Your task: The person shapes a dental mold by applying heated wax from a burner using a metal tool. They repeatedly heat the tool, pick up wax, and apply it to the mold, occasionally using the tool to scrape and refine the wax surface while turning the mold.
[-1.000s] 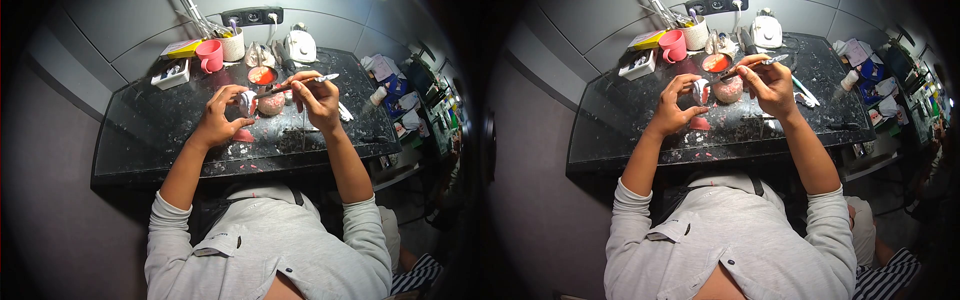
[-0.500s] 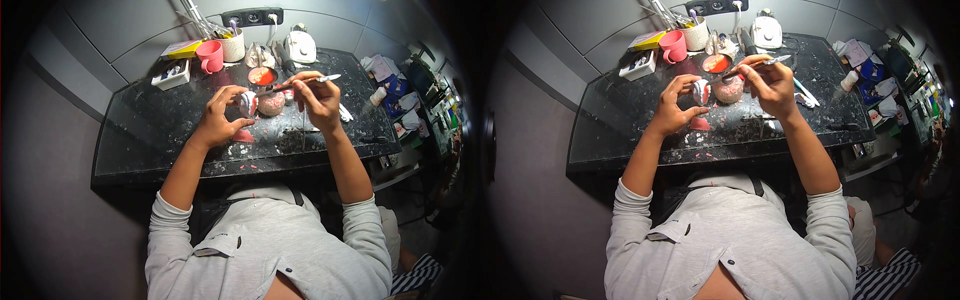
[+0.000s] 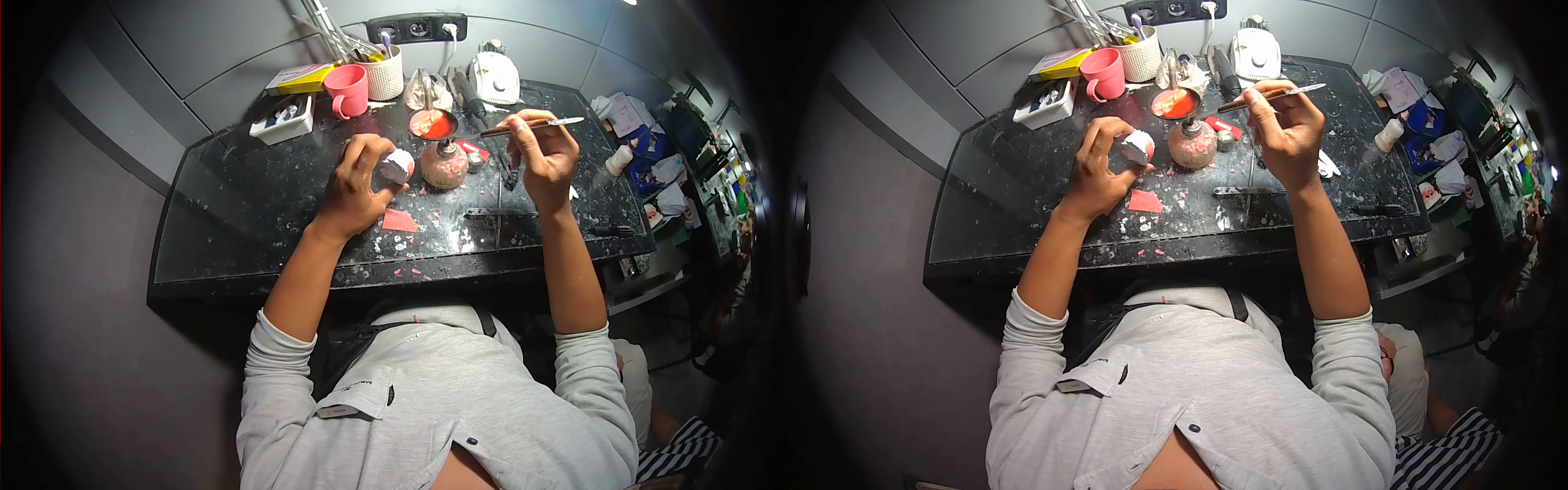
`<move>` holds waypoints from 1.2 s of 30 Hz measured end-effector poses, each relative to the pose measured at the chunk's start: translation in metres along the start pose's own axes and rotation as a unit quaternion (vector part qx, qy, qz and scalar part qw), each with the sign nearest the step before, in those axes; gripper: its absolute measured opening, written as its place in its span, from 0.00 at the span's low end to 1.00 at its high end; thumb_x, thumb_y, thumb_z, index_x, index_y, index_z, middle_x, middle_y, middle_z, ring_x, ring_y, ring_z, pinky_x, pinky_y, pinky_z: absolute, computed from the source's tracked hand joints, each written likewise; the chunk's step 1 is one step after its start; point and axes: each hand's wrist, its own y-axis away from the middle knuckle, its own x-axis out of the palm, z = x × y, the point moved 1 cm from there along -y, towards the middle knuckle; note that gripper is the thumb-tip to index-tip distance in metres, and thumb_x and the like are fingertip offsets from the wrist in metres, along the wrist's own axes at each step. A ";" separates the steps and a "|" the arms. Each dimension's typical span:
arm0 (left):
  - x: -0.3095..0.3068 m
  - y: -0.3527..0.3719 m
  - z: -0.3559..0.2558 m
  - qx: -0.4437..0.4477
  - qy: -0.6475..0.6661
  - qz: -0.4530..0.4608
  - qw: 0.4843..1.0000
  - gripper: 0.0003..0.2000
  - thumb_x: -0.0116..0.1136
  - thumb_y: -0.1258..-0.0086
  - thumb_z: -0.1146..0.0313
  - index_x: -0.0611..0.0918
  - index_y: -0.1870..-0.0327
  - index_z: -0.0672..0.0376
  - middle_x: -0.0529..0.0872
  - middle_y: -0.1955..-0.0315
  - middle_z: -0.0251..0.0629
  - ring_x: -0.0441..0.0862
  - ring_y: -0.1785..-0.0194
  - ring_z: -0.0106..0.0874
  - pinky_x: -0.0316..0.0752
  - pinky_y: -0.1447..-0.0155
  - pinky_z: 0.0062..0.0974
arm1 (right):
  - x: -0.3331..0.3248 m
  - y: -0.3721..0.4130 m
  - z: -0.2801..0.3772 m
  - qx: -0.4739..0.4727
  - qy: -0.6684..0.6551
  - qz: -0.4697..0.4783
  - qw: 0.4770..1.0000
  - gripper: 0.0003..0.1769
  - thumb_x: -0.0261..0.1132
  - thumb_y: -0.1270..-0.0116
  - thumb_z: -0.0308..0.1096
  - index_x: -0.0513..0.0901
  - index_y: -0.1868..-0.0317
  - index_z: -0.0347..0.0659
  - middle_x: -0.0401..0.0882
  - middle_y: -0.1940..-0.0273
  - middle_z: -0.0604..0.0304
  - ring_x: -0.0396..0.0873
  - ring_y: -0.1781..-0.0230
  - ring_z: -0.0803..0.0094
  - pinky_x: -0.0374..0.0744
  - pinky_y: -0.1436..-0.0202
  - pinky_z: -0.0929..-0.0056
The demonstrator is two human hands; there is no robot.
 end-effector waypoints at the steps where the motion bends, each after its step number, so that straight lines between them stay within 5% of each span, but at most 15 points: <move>1: 0.000 0.000 -0.001 0.010 -0.013 -0.002 1.000 0.30 0.80 0.52 0.72 0.75 0.47 0.59 0.79 0.54 0.42 0.80 0.49 0.43 0.77 0.43 0.38 | 0.003 0.001 0.002 0.003 -0.004 0.015 1.000 0.05 0.66 0.26 0.27 0.83 0.56 0.33 0.87 0.66 0.58 0.76 0.76 0.85 0.73 0.78 0.85; 6: 0.001 -0.001 -0.003 0.023 -0.025 -0.004 0.999 0.30 0.79 0.54 0.74 0.75 0.48 0.58 0.79 0.54 0.42 0.79 0.50 0.43 0.76 0.44 0.39 | 0.017 0.010 0.003 0.013 -0.033 0.098 0.995 0.06 0.65 0.26 0.24 0.83 0.53 0.31 0.88 0.65 0.59 0.75 0.76 0.87 0.71 0.77 0.86; 28: 0.002 -0.001 -0.005 0.018 -0.017 -0.003 1.000 0.30 0.79 0.54 0.74 0.76 0.48 0.59 0.79 0.55 0.42 0.80 0.50 0.43 0.77 0.44 0.38 | 0.025 0.015 0.008 0.042 -0.022 0.115 0.992 0.07 0.68 0.27 0.26 0.84 0.54 0.30 0.87 0.66 0.62 0.83 0.68 0.84 0.80 0.66 0.85; 36: 0.001 -0.001 -0.004 0.007 -0.008 0.003 1.000 0.30 0.80 0.53 0.73 0.75 0.48 0.60 0.80 0.54 0.42 0.81 0.51 0.42 0.78 0.45 0.37 | 0.020 0.011 0.010 0.000 -0.034 0.116 0.993 0.05 0.64 0.26 0.24 0.84 0.56 0.29 0.89 0.65 0.58 0.80 0.71 0.85 0.76 0.70 0.86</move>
